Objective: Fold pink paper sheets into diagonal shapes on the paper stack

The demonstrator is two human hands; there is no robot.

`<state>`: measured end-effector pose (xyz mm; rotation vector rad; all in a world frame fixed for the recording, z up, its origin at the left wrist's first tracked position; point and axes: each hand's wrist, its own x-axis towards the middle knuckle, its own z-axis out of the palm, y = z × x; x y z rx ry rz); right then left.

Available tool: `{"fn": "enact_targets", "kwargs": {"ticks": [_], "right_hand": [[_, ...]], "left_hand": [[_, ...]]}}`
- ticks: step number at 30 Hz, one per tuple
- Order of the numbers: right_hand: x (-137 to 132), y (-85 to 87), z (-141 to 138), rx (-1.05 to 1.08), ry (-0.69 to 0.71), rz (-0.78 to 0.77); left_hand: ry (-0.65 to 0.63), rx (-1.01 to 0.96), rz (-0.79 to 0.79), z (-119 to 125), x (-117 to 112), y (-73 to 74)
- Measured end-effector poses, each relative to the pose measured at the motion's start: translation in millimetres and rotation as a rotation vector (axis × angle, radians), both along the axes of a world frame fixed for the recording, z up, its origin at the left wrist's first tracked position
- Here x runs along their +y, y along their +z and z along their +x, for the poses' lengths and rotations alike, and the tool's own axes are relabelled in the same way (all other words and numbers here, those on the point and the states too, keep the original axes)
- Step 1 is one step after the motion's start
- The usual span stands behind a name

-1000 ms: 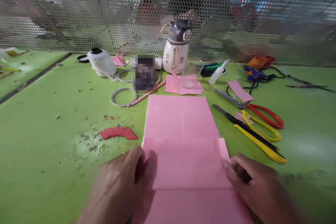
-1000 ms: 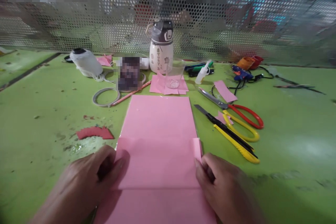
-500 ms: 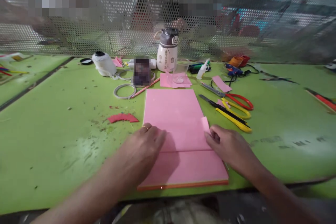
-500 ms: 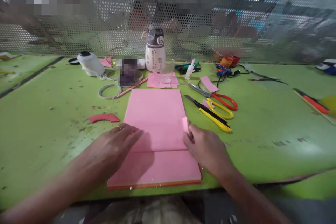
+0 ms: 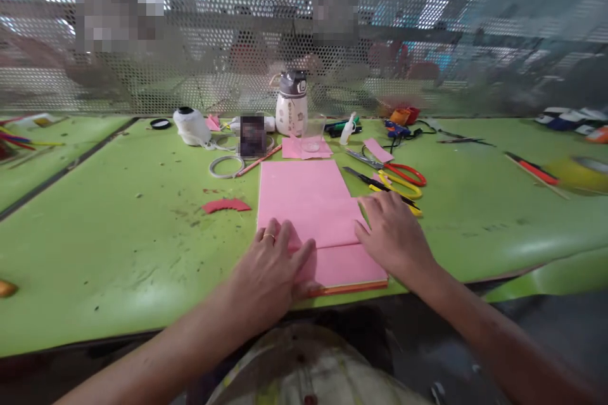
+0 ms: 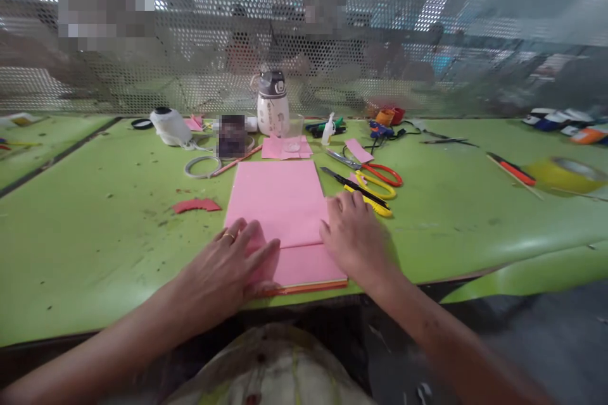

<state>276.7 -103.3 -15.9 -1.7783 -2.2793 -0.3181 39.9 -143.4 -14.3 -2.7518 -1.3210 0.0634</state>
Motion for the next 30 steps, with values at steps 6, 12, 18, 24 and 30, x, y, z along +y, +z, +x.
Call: {"fn": "enact_targets", "kwargs": {"ticks": [6, 12, 18, 24, 30], "right_hand": [[-41, -12.3, -37, 0.073, 0.512, 0.074], [-56, -35.4, -39, 0.082, 0.504, -0.043], [-56, -32.8, -23, 0.037, 0.526, -0.102], [-59, -35.7, -17, 0.021, 0.483, -0.081], [-59, -37.1, -17, 0.045, 0.467, -0.069]], "left_hand": [[-0.022, -0.024, 0.086, -1, -1, -7.1], [-0.077, -0.046, 0.197, -4, -4, -15.5], [-0.072, -0.121, 0.238, -6, -8, -22.4], [-0.065, -0.193, 0.274, -6, -10, -20.8], [-0.143, -0.305, 0.301, 11, -30, -31.7]]}}
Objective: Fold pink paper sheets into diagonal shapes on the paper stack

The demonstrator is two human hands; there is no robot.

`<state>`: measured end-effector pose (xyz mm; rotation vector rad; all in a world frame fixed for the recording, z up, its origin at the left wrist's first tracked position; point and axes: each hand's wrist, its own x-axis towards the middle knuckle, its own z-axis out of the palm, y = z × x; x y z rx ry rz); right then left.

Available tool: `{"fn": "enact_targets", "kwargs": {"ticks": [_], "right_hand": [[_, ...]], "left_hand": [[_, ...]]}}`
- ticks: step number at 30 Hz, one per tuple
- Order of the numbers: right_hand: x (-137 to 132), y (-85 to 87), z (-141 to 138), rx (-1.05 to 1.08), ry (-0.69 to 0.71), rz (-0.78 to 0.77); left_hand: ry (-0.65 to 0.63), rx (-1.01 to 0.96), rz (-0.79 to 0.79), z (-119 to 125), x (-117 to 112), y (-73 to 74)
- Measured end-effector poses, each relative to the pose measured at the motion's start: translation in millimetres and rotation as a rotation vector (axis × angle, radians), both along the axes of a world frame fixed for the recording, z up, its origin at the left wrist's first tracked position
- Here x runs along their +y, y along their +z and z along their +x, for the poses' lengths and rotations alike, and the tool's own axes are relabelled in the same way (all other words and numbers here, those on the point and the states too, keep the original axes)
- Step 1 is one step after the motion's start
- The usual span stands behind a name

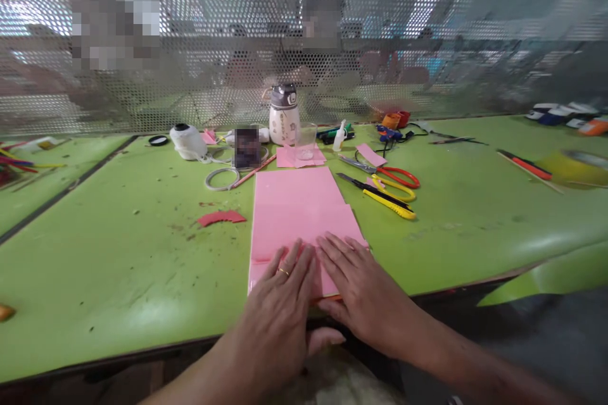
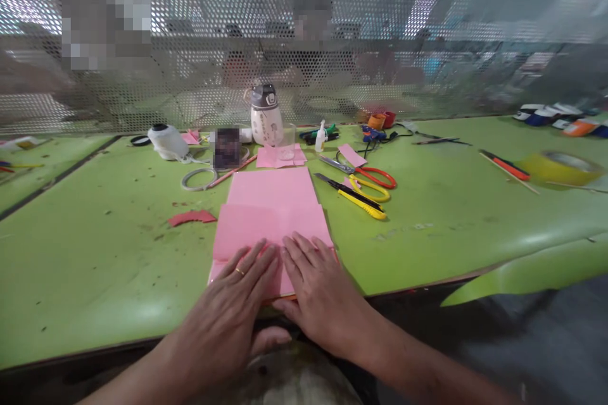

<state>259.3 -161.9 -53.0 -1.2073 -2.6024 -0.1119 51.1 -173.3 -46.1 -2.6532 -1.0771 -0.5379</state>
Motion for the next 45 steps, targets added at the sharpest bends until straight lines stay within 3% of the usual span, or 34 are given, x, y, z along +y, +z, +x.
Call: {"fn": "enact_targets", "kwargs": {"ticks": [6, 11, 18, 28, 32, 36, 38, 41, 45], "right_hand": [[0, 0.9, 0, -0.003, 0.006, -0.016], [-4, -2.8, 15, -0.044, 0.008, 0.05], [-15, -5.3, 43, -0.061, -0.121, 0.145], [-23, -17.7, 46, 0.015, -0.231, 0.136], [-23, -5.9, 49, 0.0, -0.283, 0.161], [-20, 26.4, 16, 0.088, -0.288, 0.229], [-16, 35.9, -16, 0.11, -0.111, 0.154], [-7, 33.2, -59, 0.08, 0.135, -0.02], [0, 19.5, -67, 0.103, 0.141, -0.089]], "left_hand": [[0.046, -0.03, -0.019, 4, -5, -15.9], [0.097, 0.009, 0.012, -8, -6, -12.5], [0.157, 0.008, 0.037, -32, -13, -8.8], [0.248, -0.048, 0.014, -51, -19, -20.2], [0.254, -0.035, 0.015, -50, -19, -19.8], [0.273, -0.015, 0.006, -50, -19, -20.8], [0.281, -0.015, 0.006, -51, -19, -23.5], [0.261, -0.029, 0.029, -54, -18, -28.4], [0.263, -0.047, 0.05, -57, -18, -29.8]]}}
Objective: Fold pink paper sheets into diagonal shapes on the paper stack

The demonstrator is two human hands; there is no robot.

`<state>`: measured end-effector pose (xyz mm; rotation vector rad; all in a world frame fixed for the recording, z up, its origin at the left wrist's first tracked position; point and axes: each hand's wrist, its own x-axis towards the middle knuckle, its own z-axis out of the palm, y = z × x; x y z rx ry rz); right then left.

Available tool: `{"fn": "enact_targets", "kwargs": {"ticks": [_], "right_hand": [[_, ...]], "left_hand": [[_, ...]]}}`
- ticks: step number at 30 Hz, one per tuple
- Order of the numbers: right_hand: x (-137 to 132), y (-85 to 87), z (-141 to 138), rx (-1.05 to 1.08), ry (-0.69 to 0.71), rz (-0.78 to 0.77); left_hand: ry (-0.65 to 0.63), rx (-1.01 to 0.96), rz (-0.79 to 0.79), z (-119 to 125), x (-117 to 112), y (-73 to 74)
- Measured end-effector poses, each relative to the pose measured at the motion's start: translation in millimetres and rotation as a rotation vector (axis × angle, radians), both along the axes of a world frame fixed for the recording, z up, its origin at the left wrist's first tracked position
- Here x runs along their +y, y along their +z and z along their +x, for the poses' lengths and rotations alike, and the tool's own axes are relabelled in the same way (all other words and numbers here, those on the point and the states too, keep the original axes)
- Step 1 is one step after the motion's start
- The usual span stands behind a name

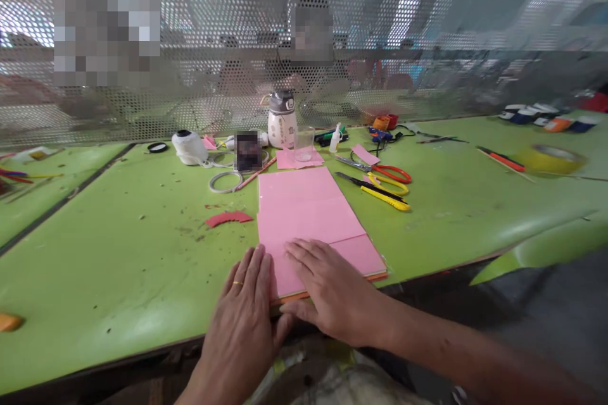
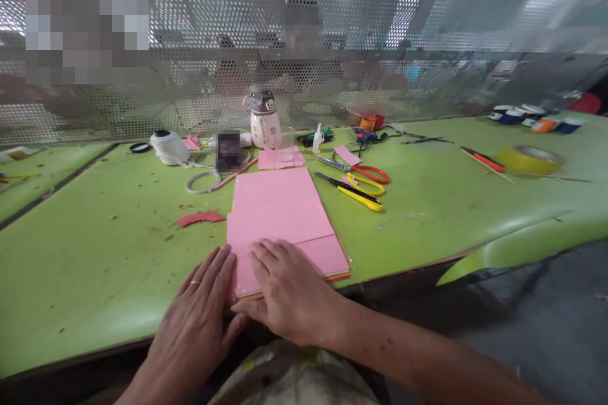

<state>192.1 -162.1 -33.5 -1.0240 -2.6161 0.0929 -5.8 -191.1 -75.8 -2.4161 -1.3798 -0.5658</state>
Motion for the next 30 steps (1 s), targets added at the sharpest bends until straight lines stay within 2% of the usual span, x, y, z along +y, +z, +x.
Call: {"fn": "enact_targets", "kwargs": {"ticks": [5, 10, 13, 16, 18, 20, 22, 24, 26, 28, 30], "right_hand": [[-3, -7.3, 41, 0.01, -0.13, -0.02], [-9, -18.2, 82, 0.018, -0.287, 0.077], [-10, -22.9, 99, -0.005, -0.327, 0.139], [-2, -17.8, 111, -0.057, -0.33, 0.173], [12, -4.6, 113, -0.14, -0.37, 0.161], [31, 15.7, 104, -0.251, -0.424, 0.172], [53, 36.8, 82, -0.263, -0.427, 0.261], [76, 50.5, 50, -0.147, -0.276, 0.232], [97, 51.9, 17, -0.058, -0.042, 0.02], [115, 42.7, -10, -0.057, 0.032, -0.045], [128, 29.1, -25, -0.035, 0.055, -0.077]], "left_hand": [[-0.013, -0.017, 0.009, -4, 0, 3.2], [-0.011, -0.041, 0.016, -8, -2, 1.6], [-0.01, -0.054, 0.015, -9, -3, 1.2], [0.002, -0.069, -0.003, -8, -4, 1.3], [0.007, -0.076, -0.012, -7, -4, 1.4], [0.016, -0.075, -0.018, -6, -4, 2.0], [0.041, -0.075, -0.023, -5, -5, 3.5], [0.072, -0.074, -0.029, -3, -5, 5.8], [0.086, -0.067, -0.025, 1, -3, 8.2], [0.085, -0.056, -0.02, 4, -1, 10.2], [0.08, -0.052, -0.019, 7, 0, 11.3]]}}
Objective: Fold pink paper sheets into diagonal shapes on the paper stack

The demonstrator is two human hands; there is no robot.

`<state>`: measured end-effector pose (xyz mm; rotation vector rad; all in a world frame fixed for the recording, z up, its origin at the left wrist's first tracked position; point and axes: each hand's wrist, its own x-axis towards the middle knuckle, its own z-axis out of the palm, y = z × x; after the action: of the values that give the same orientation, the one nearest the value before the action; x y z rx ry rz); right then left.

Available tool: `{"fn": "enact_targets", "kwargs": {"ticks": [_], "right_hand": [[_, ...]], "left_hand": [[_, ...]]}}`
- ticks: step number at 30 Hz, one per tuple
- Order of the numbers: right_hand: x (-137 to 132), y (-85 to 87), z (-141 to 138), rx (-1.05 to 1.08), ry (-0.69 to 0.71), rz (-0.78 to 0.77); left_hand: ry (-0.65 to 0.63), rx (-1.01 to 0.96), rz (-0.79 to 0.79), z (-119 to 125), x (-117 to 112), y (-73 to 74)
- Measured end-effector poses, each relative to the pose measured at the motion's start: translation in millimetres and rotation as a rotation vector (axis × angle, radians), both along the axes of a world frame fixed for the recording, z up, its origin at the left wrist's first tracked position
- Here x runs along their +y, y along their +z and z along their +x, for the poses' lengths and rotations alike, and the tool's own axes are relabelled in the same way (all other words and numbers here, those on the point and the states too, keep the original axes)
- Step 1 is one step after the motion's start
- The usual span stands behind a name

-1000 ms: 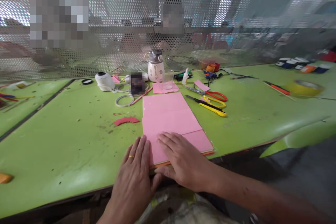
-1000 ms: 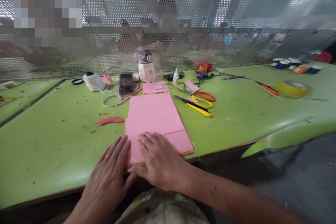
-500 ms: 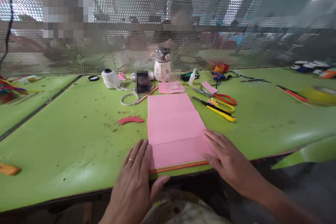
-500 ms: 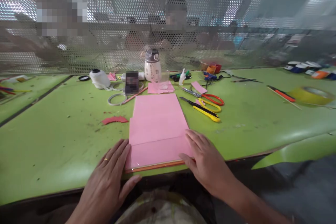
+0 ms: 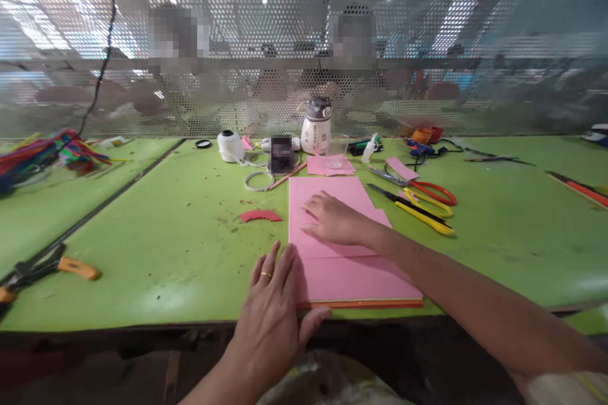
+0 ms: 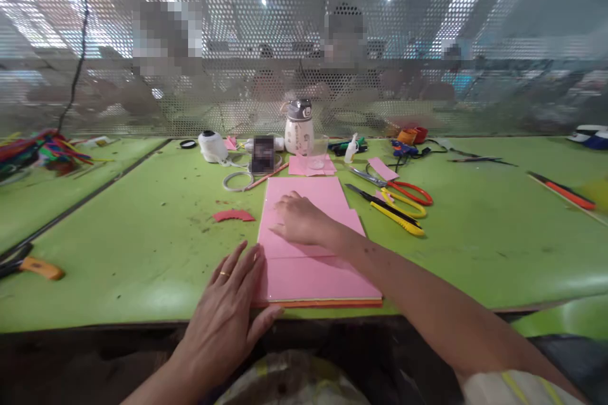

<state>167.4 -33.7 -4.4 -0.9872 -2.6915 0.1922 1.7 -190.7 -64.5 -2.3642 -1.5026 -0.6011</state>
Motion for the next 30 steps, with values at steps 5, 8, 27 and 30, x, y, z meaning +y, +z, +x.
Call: {"fn": "enact_targets", "kwargs": {"ticks": [5, 8, 27, 30], "right_hand": [[15, -22.0, -2, 0.139, -0.005, -0.036], [17, -25.7, 2, 0.209, -0.011, -0.044], [12, -32.9, 14, 0.464, 0.153, -0.067], [1, -23.1, 24, 0.481, 0.233, -0.078]], "left_hand": [[-0.004, -0.001, -0.004, 4, 1, 2.1], [0.005, 0.013, -0.013, 4, 1, 4.2], [-0.179, -0.034, 0.01, 20, 7, 16.7], [-0.19, -0.06, 0.02, 17, 6, 12.5]]}}
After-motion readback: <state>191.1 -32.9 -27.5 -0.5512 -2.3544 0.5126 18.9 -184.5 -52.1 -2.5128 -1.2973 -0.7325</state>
